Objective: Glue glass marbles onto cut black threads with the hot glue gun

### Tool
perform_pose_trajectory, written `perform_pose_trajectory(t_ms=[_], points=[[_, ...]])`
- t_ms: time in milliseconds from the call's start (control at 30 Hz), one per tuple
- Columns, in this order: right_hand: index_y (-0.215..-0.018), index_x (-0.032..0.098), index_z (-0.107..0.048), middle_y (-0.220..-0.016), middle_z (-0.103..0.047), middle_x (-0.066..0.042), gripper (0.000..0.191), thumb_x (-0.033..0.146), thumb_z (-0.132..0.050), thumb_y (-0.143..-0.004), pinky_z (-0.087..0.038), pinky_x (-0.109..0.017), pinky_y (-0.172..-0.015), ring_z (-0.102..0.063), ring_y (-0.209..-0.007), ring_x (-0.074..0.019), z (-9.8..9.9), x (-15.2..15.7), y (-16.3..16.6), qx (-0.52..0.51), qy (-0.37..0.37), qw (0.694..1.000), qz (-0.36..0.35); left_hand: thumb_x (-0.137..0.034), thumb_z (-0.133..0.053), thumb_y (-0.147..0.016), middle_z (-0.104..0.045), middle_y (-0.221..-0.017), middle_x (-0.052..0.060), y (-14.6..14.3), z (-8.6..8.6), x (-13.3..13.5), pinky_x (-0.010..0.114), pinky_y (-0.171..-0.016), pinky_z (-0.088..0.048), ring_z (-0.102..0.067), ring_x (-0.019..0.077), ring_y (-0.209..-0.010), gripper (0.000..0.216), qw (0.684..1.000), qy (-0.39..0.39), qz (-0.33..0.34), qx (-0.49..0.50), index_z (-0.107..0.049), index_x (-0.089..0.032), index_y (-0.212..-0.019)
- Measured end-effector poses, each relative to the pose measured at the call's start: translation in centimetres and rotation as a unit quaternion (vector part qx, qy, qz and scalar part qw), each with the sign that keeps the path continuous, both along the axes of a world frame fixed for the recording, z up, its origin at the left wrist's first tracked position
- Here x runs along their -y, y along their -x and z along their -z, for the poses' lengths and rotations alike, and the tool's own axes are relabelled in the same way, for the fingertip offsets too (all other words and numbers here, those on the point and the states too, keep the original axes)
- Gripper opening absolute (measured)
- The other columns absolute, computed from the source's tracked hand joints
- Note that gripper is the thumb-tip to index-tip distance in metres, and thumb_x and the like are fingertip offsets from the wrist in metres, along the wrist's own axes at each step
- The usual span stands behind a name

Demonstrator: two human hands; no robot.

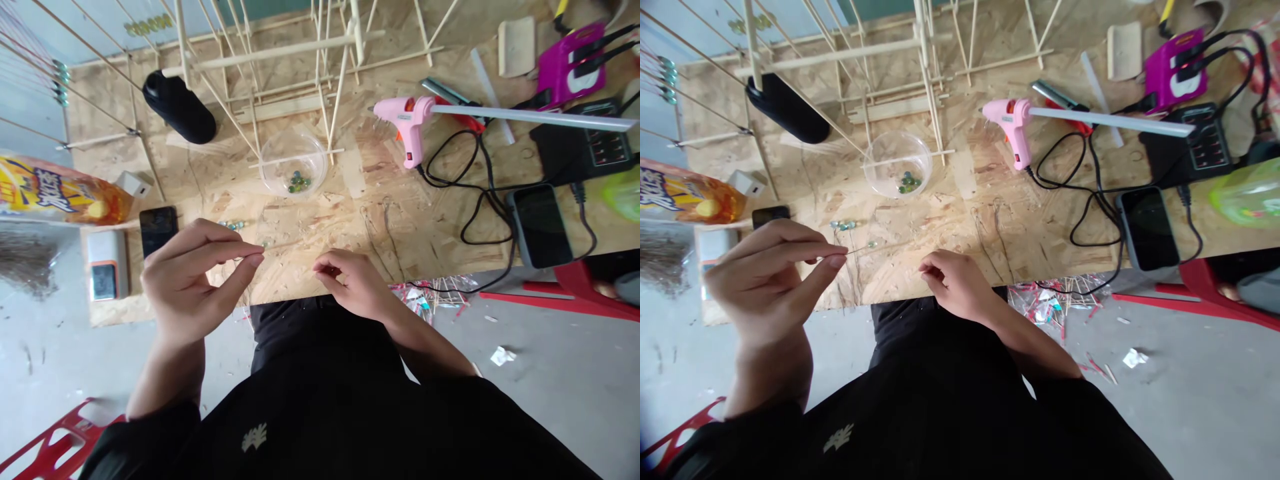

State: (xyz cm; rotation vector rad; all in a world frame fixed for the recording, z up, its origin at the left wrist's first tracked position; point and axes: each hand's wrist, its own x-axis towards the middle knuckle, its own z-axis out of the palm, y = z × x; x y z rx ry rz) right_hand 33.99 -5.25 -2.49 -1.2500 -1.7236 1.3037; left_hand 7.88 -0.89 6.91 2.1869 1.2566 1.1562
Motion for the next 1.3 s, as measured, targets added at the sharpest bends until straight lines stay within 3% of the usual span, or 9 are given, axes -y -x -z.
perform_pose_trajectory(t_ms=[67,167,333,500,733,867,1100,1300], points=[[-0.111,0.022,-0.073,-0.105,-0.083,-0.007,0.01,0.023,-0.065,-0.105,-0.066,-0.032,-0.085,-0.08,-0.092,-0.0175,0.4,0.0,0.3,-0.023,0.013,1.0,0.014,-0.012,-0.09,-0.086,-0.076,-0.087,0.0,0.1,-0.2,-0.1,0.035,-0.054,-0.049,-0.067,0.0165,-0.072,0.028,1.0,-0.006,0.0,0.009,-0.09,-0.034,-0.104],[-0.136,0.022,-0.067,-0.124,-0.083,-0.012,0.03,0.023,-0.062,-0.106,-0.07,-0.04,-0.099,-0.082,-0.108,-0.0206,1.0,0.0,1.0,-0.052,0.034,0.998,0.019,-0.011,-0.087,-0.09,-0.076,-0.089,0.0,0.0,-0.6,-0.1,0.037,-0.058,-0.051,-0.068,0.0165,-0.076,0.028,1.0,0.003,0.004,0.014,-0.09,-0.034,-0.106],[-0.161,0.024,-0.049,-0.156,-0.07,-0.017,0.058,0.024,-0.064,-0.105,-0.068,-0.048,-0.113,-0.078,-0.13,-0.0235,1.3,-0.2,3.0,-0.103,0.112,0.988,-0.01,-0.011,-0.091,-0.086,-0.077,-0.089,-0.001,-0.8,-1.0,0.3,0.037,-0.059,-0.051,-0.067,0.0162,-0.074,0.031,0.999,-0.003,0.005,0.032,-0.09,-0.036,-0.106],[-0.151,0.023,-0.056,-0.148,-0.075,-0.014,0.052,0.025,-0.069,-0.101,-0.069,-0.045,-0.11,-0.079,-0.127,-0.0223,1.1,-0.6,4.8,-0.198,0.193,0.96,-0.05,-0.015,-0.092,-0.086,-0.077,-0.085,0.0,-1.1,-1.3,0.9,0.037,-0.055,-0.051,-0.067,0.0179,-0.069,0.028,0.999,-0.009,0.001,0.04,-0.091,-0.037,-0.103],[-0.146,0.02,-0.061,-0.138,-0.078,-0.013,0.05,0.025,-0.074,-0.097,-0.066,-0.048,-0.119,-0.08,-0.124,-0.0217,1.0,-1.4,5.4,-0.281,0.228,0.931,-0.051,-0.013,-0.09,-0.088,-0.076,-0.085,0.0,-0.1,-1.2,1.3,0.038,-0.057,-0.052,-0.067,0.0181,-0.071,0.03,0.999,0.004,-0.016,0.04,-0.09,-0.038,-0.104],[-0.142,0.02,-0.063,-0.139,-0.08,-0.014,0.046,0.025,-0.074,-0.098,-0.065,-0.05,-0.12,-0.081,-0.126,-0.0229,0.9,-1.9,5.7,-0.265,0.244,0.932,-0.042,-0.011,-0.09,-0.087,-0.075,-0.085,-0.001,0.5,-0.9,1.3,0.038,-0.056,-0.049,-0.066,0.0174,-0.071,0.032,0.999,0.002,-0.017,0.046,-0.09,-0.037,-0.104],[-0.139,0.018,-0.067,-0.131,-0.083,-0.013,0.044,0.026,-0.075,-0.096,-0.069,-0.044,-0.107,-0.082,-0.115,-0.0213,1.1,-2.2,6.4,-0.2,0.225,0.953,-0.028,-0.009,-0.089,-0.089,-0.076,-0.087,0.0,1.4,0.0,1.3,0.035,-0.059,-0.051,-0.067,0.0158,-0.074,0.03,0.998,-0.002,-0.01,0.059,-0.09,-0.034,-0.106],[-0.129,0.02,-0.071,-0.124,-0.084,-0.011,0.036,0.03,-0.077,-0.095,-0.068,-0.044,-0.108,-0.082,-0.116,-0.0226,1.0,-2.3,6.6,-0.195,0.221,0.955,-0.025,-0.007,-0.088,-0.089,-0.075,-0.086,0.0,1.7,0.3,1.6,0.032,-0.061,-0.05,-0.067,0.0145,-0.075,0.027,0.998,0.004,-0.031,0.059,-0.089,-0.032,-0.1]])
